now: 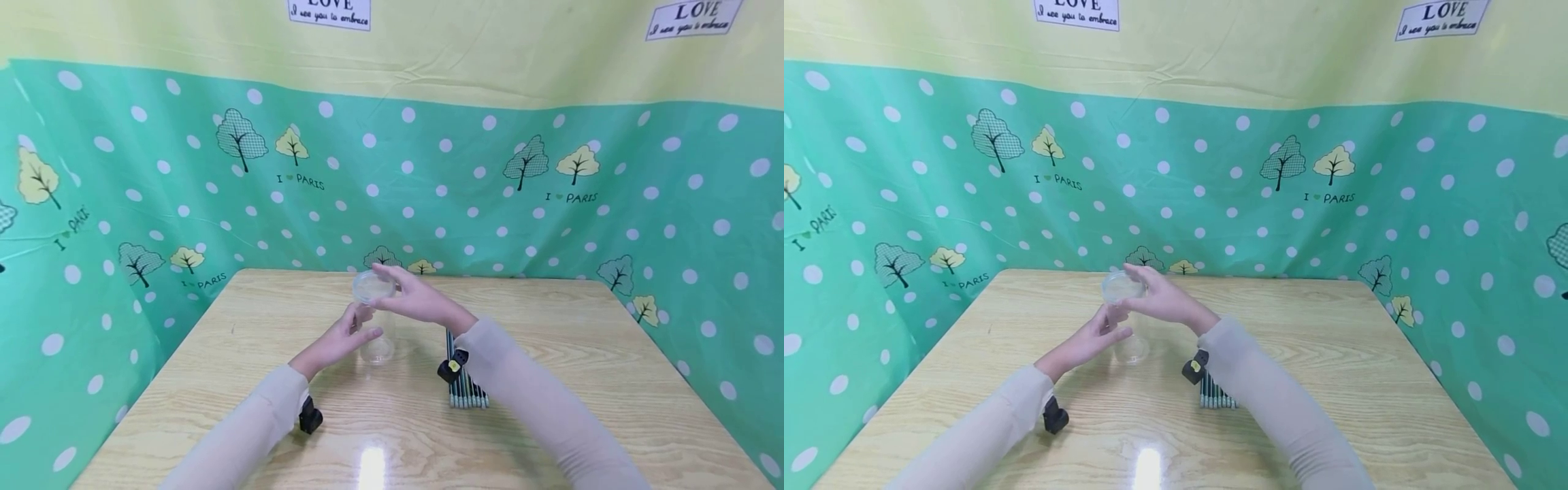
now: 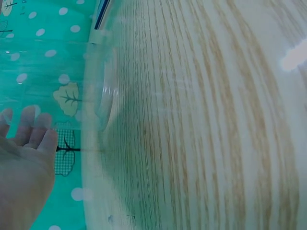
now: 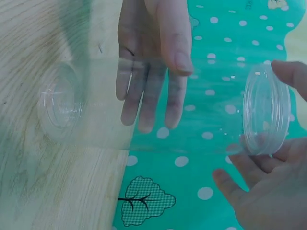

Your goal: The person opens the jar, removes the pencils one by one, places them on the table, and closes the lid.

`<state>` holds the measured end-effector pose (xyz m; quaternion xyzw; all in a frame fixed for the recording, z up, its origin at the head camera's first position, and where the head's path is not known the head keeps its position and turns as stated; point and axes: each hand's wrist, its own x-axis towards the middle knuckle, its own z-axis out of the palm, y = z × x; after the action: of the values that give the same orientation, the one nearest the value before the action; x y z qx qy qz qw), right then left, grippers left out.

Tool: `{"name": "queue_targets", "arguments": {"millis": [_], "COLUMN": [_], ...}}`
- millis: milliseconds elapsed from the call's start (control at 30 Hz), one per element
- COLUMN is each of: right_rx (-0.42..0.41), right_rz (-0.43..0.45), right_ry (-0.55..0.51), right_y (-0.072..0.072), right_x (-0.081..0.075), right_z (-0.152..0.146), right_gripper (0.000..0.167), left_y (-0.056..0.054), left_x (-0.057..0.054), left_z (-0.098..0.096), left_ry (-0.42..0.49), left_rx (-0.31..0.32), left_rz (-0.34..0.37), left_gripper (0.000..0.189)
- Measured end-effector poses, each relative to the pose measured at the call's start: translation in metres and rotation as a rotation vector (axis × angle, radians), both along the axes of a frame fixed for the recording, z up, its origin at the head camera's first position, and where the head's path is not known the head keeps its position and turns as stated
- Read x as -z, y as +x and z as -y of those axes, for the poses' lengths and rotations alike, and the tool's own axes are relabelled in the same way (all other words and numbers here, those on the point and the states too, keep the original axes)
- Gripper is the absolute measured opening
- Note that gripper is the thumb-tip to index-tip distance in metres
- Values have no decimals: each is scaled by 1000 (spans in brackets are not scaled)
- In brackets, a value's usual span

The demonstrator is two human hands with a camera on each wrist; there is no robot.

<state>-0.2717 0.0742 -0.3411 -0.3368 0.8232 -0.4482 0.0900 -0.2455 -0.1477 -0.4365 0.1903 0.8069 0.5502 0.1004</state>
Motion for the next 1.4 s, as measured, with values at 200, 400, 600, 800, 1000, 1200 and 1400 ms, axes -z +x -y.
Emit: {"name": "queue_targets", "arguments": {"millis": [200,400,600,800,1000,1200,1400], "right_rx": [29,58,102,95,98,115,144], "right_rz": [-38,-51,-35,-39,-32,-30,-29], "right_ry": [1,-1,-8,-23,-13,10,27], "right_y": [3,5,8,7,8,13,16], "right_x": [1,4,5,9,14,22,28], "right_z": [3,3,-4,-18,-31,-48,-69], "right_gripper": [80,85,90,87,86,82,77], "left_y": [0,1,2,1,2,1,0], "left_x": [1,1,0,-1,-1,0,1], "left_z": [1,1,0,-2,-2,-2,-2], "left_ry": [-8,-16,-15,-20,-23,-24,-22], "left_rx": [-1,0,-2,-6,-13,-13,-15], "left_rz": [3,-6,-9,-20,-4,-21,-37], "left_gripper": [80,80,79,80,82,83,81]}}
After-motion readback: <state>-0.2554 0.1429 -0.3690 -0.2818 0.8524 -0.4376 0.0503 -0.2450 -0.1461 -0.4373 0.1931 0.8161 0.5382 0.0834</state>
